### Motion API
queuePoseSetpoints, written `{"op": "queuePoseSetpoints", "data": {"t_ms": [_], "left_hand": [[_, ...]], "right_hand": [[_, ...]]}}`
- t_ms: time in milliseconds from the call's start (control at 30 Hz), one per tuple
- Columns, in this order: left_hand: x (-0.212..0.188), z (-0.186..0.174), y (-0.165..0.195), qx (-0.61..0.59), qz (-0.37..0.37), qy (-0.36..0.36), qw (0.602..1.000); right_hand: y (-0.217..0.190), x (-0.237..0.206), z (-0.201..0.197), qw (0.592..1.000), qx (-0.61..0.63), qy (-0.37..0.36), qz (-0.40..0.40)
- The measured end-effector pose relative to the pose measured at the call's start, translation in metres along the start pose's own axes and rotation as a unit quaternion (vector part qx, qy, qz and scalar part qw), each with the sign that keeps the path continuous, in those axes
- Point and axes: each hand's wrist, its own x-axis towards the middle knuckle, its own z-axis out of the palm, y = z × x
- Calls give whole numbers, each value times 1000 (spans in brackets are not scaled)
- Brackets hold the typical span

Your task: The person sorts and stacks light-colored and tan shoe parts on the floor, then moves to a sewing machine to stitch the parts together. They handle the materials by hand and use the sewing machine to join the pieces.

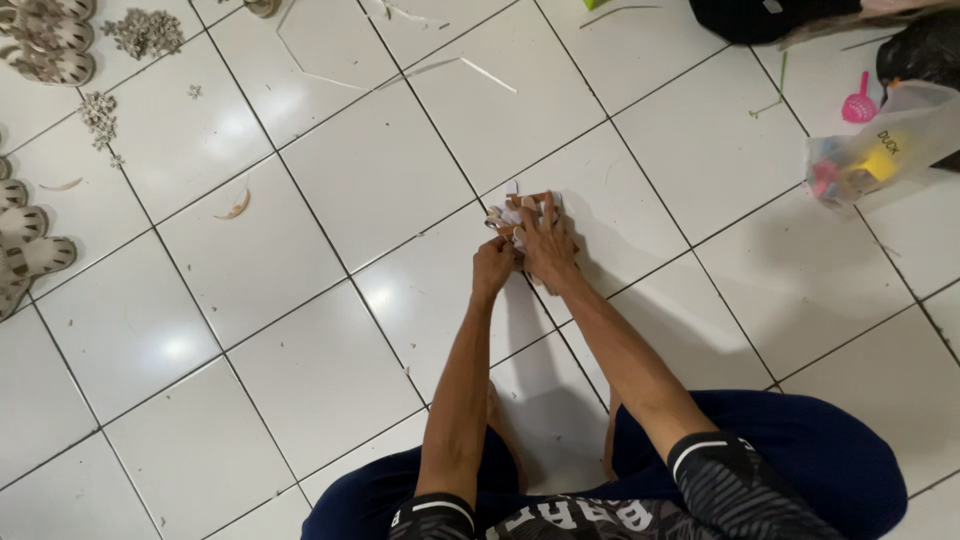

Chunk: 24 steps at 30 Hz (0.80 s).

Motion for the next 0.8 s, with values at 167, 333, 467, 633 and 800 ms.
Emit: {"op": "queuePoseSetpoints", "data": {"t_ms": [167,333,467,633,800], "left_hand": [[9,4,-21,-80,1,-35,996],[13,11,-28,-238,-72,-85,965],[15,16,-32,-293,-67,-72,951],[17,15,-41,-304,-56,-61,949],[29,13,-31,-82,-10,121,989]], "right_hand": [[10,18,2,995,-38,-91,-21],[18,26,7,995,-2,-95,-11],[23,28,23,997,35,-72,17],[37,27,33,992,106,-44,43],[58,22,11,951,283,-52,109]]}}
